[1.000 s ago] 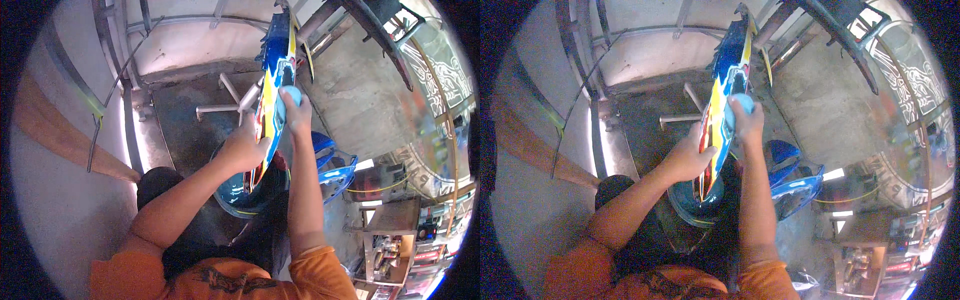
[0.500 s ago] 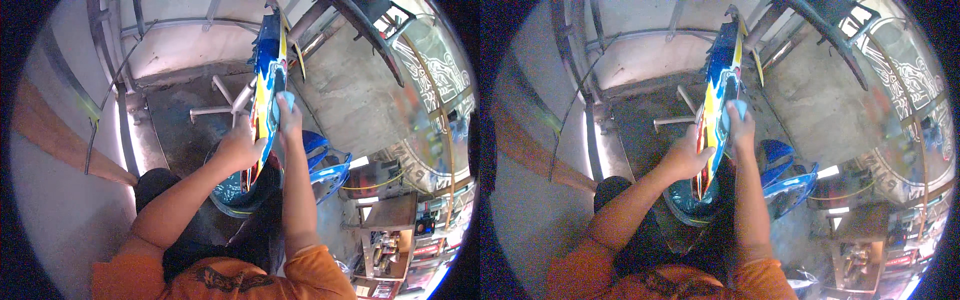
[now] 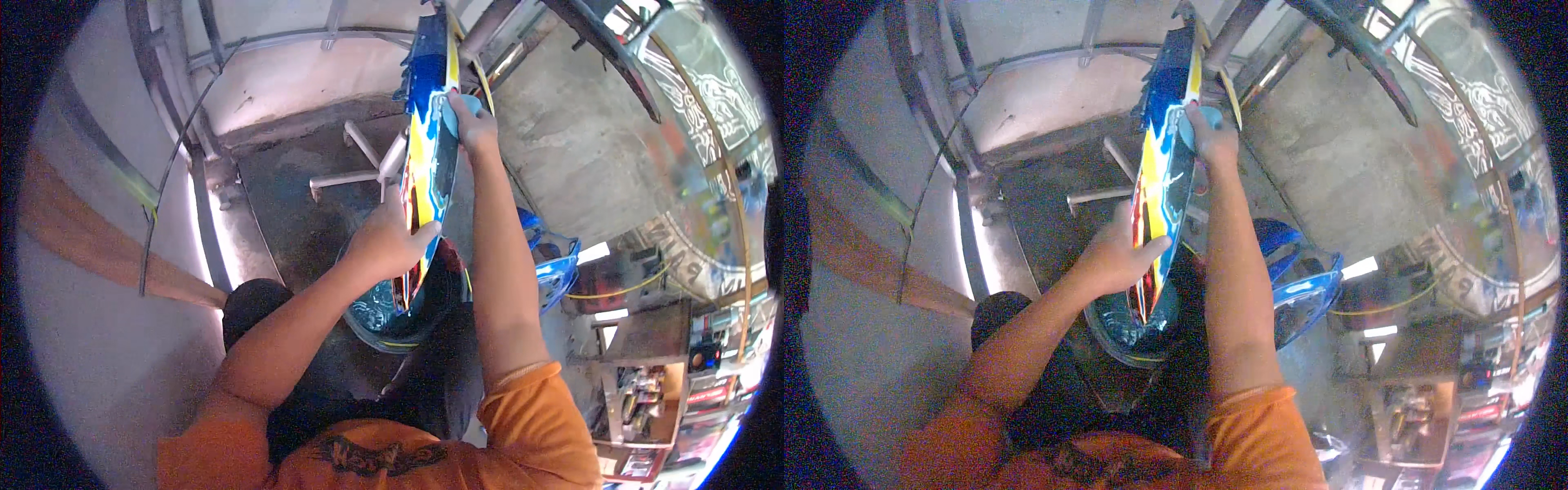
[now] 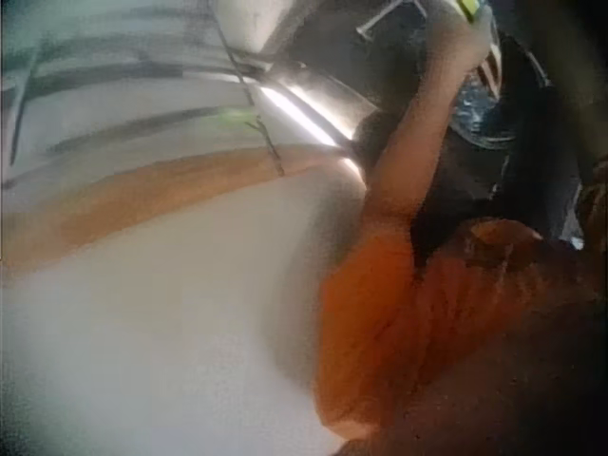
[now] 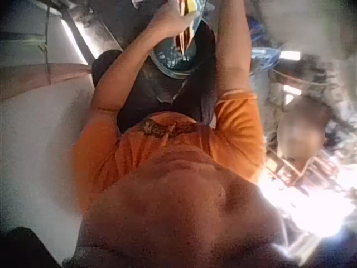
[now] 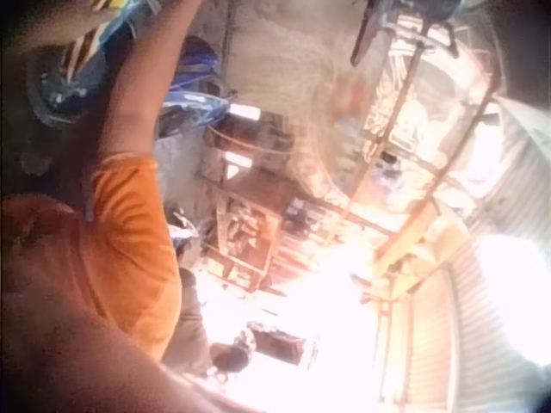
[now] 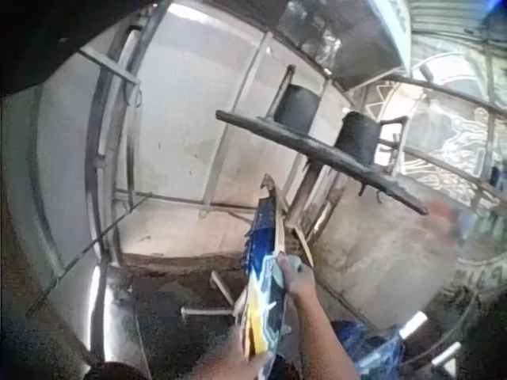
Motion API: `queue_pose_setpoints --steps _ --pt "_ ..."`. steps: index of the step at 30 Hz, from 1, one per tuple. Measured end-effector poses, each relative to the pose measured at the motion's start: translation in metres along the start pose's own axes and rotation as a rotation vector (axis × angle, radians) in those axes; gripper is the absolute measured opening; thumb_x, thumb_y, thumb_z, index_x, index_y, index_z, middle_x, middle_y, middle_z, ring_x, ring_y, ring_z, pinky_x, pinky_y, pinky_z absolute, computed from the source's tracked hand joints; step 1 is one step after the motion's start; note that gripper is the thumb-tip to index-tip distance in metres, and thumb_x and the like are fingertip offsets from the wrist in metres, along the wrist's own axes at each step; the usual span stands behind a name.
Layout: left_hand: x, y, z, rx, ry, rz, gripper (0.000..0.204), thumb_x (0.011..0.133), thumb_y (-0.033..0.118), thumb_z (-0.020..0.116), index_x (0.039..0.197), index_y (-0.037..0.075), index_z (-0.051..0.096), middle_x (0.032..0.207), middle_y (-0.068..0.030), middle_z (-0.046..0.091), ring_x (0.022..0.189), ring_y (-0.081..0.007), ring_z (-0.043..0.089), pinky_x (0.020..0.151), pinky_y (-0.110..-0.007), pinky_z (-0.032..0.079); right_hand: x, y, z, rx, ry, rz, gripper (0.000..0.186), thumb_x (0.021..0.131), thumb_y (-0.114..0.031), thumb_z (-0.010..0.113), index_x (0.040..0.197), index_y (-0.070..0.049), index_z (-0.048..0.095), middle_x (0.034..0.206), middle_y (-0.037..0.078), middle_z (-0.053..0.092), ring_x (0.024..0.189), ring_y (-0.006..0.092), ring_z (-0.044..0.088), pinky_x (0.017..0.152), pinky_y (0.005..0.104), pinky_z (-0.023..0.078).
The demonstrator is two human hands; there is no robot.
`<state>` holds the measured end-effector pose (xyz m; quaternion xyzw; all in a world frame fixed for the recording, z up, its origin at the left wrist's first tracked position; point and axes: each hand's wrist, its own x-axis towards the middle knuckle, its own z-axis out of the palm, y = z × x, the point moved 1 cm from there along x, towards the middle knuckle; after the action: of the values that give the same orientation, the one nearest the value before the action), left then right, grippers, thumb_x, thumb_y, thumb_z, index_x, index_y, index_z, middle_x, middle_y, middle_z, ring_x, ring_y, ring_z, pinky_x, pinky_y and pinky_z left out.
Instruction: The person wet-sands a colorful motorcycle fairing with a piece of red sandpaper, repeatedly dipping the sandpaper into a bucket of blue water.
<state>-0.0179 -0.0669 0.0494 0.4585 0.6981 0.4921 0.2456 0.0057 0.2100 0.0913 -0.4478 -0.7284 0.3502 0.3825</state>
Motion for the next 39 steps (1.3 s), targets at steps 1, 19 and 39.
queue_pose_setpoints --steps 1,19,39 --pt "0.0 -0.003 -0.003 -0.025 0.026 0.031 0.075 0.089 0.036 0.071 0.139 -0.006 0.034 0.12 -0.0357 0.063 0.112 -0.0507 0.063 0.098 -0.055 0.049 -0.002 0.0 0.003 0.016 0.005 0.007 0.07 0.08 -0.054 0.082 0.107 0.009 0.071 0.095 0.015 0.073 0.078 0.0184 0.069 0.069 0.0329 0.054" --pt "-0.007 0.008 -0.009 -0.047 0.029 0.043 0.067 0.087 0.036 0.074 0.127 -0.006 0.04 0.109 -0.0353 0.065 0.101 -0.0508 0.066 0.088 -0.055 0.053 -0.181 0.027 -0.022 0.289 0.066 0.024 0.057 0.088 -0.032 0.08 0.13 0.002 0.061 0.108 0.015 0.071 0.096 0.0201 0.067 0.086 0.0337 0.053" --pt "0.006 -0.002 0.007 0.117 -0.077 -0.125 0.064 0.085 0.021 0.077 0.129 -0.005 0.038 0.115 -0.0347 0.063 0.107 -0.0524 0.063 0.093 -0.055 0.051 -0.141 0.036 -0.008 0.272 0.017 0.017 0.038 0.093 -0.032 0.074 0.111 0.0 0.065 0.098 0.011 0.07 0.086 0.0185 0.065 0.08 0.0356 0.053"
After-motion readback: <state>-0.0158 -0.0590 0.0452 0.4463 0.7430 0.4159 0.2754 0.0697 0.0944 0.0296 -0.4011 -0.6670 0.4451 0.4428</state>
